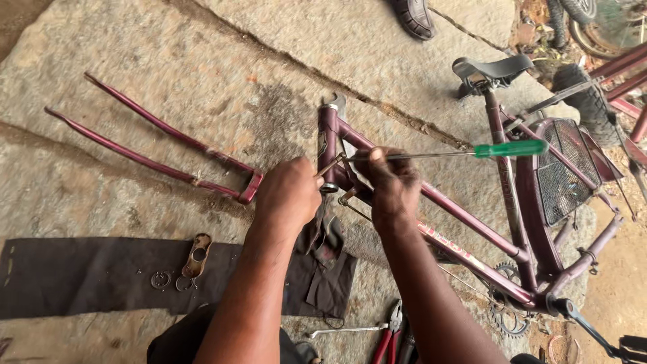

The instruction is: The person is repairing a maroon bicycle frame by tightening a bolt on the head tube area. They use a wrench to hold the bolt steady and a screwdriver to turn it, working on the frame while sitting on the ground.

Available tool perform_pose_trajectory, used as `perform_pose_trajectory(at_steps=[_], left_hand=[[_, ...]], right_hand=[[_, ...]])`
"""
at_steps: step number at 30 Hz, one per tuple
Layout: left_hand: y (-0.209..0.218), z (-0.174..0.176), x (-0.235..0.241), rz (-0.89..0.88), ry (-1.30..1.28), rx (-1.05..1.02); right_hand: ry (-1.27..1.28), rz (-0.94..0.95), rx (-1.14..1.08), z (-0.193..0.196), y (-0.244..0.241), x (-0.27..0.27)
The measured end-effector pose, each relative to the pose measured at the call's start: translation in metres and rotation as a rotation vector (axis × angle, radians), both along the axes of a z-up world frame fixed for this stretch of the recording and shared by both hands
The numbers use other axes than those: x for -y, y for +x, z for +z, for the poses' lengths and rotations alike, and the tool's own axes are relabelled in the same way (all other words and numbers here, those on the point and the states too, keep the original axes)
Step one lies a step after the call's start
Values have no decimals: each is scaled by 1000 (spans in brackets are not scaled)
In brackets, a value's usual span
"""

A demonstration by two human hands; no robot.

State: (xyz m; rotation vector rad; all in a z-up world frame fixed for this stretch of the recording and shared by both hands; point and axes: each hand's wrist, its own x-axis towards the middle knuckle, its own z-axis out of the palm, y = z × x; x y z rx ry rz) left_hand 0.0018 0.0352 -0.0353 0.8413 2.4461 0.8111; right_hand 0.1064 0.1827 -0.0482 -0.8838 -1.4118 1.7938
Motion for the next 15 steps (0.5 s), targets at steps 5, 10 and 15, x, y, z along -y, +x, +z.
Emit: perform_pose_trajectory(at_steps=[5, 10, 15], left_hand=[[7, -3, 13, 36, 11, -39], [1, 2, 3, 11, -48, 36], [4, -4, 3, 15, 71, -86]], right_hand=[[-31, 41, -29, -8, 3, 12], [-195, -130, 33, 8, 0, 13], [-5, -21, -19, 2, 2, 17]])
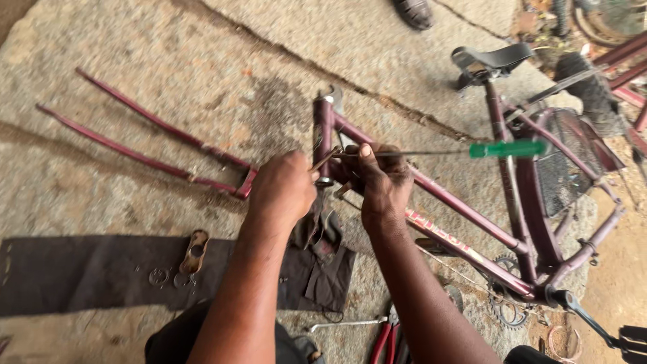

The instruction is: The person is repairing a maroon bicycle frame by tightening a bolt on the head tube area. They use a wrench to hold the bolt steady and a screwdriver to turn it, working on the frame while sitting on the ground.

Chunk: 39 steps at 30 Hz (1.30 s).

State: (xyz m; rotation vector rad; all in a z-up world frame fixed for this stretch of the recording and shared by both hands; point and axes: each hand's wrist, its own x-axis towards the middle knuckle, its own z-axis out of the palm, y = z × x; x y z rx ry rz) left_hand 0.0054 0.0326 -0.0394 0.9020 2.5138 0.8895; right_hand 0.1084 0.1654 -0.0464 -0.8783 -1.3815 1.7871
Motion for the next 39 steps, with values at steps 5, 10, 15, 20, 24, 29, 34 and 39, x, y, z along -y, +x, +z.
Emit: perform_pose_trajectory(at_steps=[5, 10, 15, 20, 24, 29, 34, 39], left_hand=[[3, -12, 16, -18, -78, 67], [-5, -1, -4, -27, -22, 28], [-1, -6, 6, -6, -22, 82], [-2, -7, 4, -56, -114, 100], [-5, 0, -1, -47, -90, 152], [3, -3, 13, -34, -104, 127], [-5, 8, -3, -27, -134, 228], [-3, 3, 6, -52, -85, 161]], right_hand=[[-38, -124, -61, -22, 5, 8], [-16, -66, -132, -10, 2, -10], [-79, -68, -45, -6, 3, 5], [-50, -163, 23, 4, -1, 10], [-59, -96, 24, 12, -3, 7], [-90, -81, 2, 0, 5, 14], [47, -54, 49, 1, -5, -7], [-15, 21, -42, -6, 2, -2]])
